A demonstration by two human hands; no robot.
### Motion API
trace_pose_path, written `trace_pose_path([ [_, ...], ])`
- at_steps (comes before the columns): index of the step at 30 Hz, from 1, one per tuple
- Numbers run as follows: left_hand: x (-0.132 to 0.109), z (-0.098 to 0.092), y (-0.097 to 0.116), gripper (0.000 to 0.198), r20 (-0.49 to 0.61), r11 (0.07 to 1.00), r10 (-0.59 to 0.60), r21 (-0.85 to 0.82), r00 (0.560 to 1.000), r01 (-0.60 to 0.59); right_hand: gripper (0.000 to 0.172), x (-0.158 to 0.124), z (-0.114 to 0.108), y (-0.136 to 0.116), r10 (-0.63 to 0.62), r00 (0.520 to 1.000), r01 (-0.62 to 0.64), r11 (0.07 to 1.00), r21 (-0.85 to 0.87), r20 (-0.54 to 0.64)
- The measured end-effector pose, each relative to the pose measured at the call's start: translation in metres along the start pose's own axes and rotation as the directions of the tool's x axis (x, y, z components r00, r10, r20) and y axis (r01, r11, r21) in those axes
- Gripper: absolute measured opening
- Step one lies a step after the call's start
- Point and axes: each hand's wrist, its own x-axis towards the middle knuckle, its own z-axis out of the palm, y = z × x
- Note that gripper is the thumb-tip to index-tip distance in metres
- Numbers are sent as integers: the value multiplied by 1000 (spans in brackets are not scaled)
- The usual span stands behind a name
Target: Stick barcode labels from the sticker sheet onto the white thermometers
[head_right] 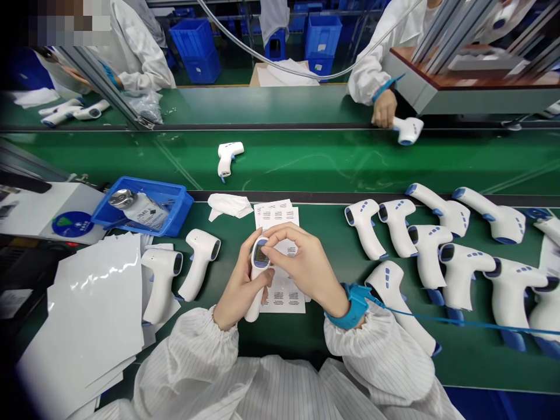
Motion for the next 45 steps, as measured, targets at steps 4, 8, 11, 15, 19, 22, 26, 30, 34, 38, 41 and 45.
trace_pose_path([
  [4,0,1,0,76,7,1000,15,-6,1000,-15,7,1,2,-1,0,999,0,1000,3,-37],
  [8,-1,2,1,76,3,1000,19,15,1000,-19,8,1,3,-2,1,998,-1,1000,5,-56],
  [11,-2,2,2,75,7,999,23,28,1000,-23,7,1,3,-3,-1,998,1,1000,-3,-60],
  [15,-3,1,3,74,14,999,25,34,1000,-25,7,2,2,-3,-6,999,6,1000,0,-49],
  [19,-3,2,4,74,15,999,19,47,1000,-20,7,2,0,-3,-4,999,4,1000,-3,-46],
  [22,-3,2,4,74,19,999,20,49,1000,-20,7,2,0,-4,4,999,-3,1000,10,-45],
  [26,-4,3,4,74,16,999,17,41,1000,-18,7,2,-1,-5,6,999,-5,1000,9,-49],
  [30,-4,3,4,75,21,999,13,38,1000,-13,7,3,-1,-6,6,999,-5,1000,15,-47],
  [34,-4,3,5,76,18,999,12,40,1000,-13,7,3,-1,-7,8,999,-7,1000,20,-52],
  [38,-5,2,7,76,33,999,8,32,999,-9,8,3,-1,-7,-1,999,2,1000,18,-52],
  [41,-7,1,8,78,65,1000,19,0,998,-19,9,3,-1,-7,-9,999,10,1000,21,-51],
  [45,-9,0,9,72,87,997,27,-73,996,-20,10,3,-1,-7,-8,999,9,1000,25,-52],
])
